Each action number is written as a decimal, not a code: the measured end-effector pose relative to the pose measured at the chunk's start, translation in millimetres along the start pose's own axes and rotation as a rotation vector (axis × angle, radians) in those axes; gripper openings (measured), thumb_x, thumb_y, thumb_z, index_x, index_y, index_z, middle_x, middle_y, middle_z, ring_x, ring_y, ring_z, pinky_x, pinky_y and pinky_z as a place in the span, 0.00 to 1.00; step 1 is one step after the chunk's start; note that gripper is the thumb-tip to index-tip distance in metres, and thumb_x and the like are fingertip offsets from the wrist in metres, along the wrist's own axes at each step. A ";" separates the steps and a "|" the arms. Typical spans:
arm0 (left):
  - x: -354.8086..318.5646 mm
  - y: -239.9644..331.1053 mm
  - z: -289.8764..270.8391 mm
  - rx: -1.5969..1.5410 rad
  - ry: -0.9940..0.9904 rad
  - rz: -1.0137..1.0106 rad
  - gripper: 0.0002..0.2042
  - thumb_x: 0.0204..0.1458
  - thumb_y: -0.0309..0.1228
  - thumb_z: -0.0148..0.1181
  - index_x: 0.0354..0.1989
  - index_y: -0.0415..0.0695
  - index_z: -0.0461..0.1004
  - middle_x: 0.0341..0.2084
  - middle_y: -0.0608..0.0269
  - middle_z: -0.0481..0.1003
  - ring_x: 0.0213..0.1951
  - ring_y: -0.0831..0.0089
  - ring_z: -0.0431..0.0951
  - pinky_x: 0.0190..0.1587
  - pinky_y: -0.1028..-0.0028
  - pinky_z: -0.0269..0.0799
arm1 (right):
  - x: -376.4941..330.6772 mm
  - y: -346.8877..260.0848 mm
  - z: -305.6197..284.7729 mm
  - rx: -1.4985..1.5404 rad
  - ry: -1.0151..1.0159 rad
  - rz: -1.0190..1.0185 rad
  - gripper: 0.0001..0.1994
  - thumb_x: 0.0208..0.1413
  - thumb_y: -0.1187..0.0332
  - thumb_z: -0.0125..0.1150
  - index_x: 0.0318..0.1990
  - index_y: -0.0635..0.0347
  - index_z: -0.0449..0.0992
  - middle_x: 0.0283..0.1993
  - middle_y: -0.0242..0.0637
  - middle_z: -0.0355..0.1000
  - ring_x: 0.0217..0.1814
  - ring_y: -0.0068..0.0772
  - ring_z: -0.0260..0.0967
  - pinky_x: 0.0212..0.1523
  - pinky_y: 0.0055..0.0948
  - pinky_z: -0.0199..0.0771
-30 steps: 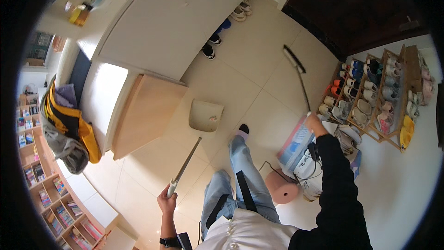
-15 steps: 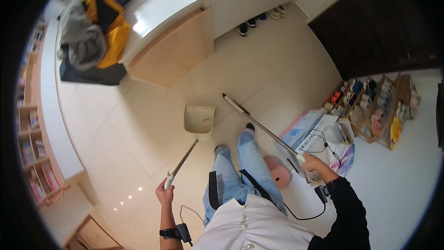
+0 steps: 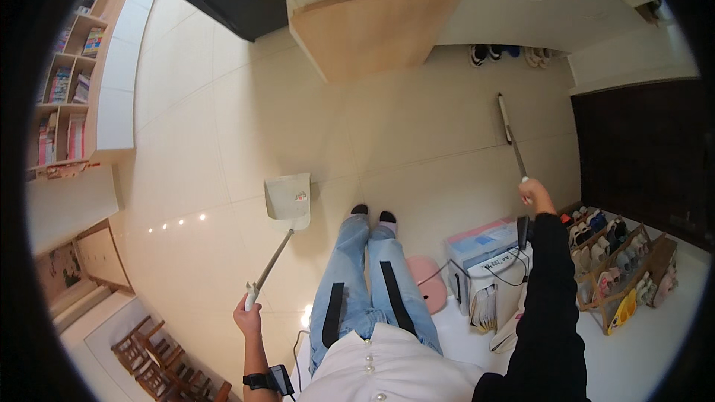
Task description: The person sweeps the tiled floor with a broom and dustpan, moving around furniture and collecting debris. They sweep under chairs and along walls, then gather the swept material into the dustpan.
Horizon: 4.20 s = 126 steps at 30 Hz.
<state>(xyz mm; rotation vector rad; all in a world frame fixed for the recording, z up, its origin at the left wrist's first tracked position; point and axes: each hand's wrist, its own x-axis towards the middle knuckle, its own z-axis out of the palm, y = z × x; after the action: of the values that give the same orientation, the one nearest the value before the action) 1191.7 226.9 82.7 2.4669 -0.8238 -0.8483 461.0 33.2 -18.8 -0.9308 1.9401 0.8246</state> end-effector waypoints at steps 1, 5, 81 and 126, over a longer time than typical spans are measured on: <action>-8.1 -6.7 -2.8 -0.032 0.029 -0.007 0.20 0.26 0.20 0.50 0.36 0.34 0.69 0.21 0.62 0.71 0.20 0.78 0.67 0.23 0.80 0.63 | 9.4 -9.4 12.5 0.137 -0.022 -0.039 0.06 0.33 0.75 0.45 0.18 0.69 0.68 0.13 0.44 0.65 0.13 0.37 0.64 0.12 0.32 0.62; -30.0 -31.7 -3.2 -0.135 0.128 -0.183 0.19 0.28 0.19 0.50 0.36 0.35 0.70 0.19 0.66 0.70 0.18 0.80 0.66 0.21 0.81 0.60 | -20.9 -45.3 92.2 0.154 -0.145 -0.236 0.09 0.38 0.72 0.43 0.21 0.67 0.70 0.19 0.44 0.69 0.18 0.36 0.68 0.18 0.32 0.68; 3.9 -232.1 -134.9 -0.494 0.396 -0.559 0.18 0.26 0.19 0.52 0.34 0.37 0.71 0.23 0.63 0.72 0.24 0.78 0.69 0.27 0.80 0.63 | -313.3 -449.3 218.8 0.265 -0.653 -0.318 0.04 0.36 0.75 0.51 0.19 0.61 0.62 0.13 0.34 0.60 0.12 0.26 0.59 0.10 0.26 0.60; 145.1 -192.4 -182.2 -0.656 0.671 -0.732 0.17 0.27 0.20 0.52 0.33 0.36 0.71 0.19 0.67 0.70 0.20 0.80 0.66 0.24 0.83 0.61 | -315.0 -716.0 -44.1 0.330 -0.146 -0.435 0.06 0.39 0.75 0.50 0.16 0.63 0.61 0.12 0.34 0.55 0.11 0.24 0.52 0.12 0.22 0.53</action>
<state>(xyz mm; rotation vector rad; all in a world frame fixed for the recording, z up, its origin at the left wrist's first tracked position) 1480.9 309.1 52.9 2.1643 0.5443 -0.3327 1166.1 -275.0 128.9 -1.0067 1.6005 0.3003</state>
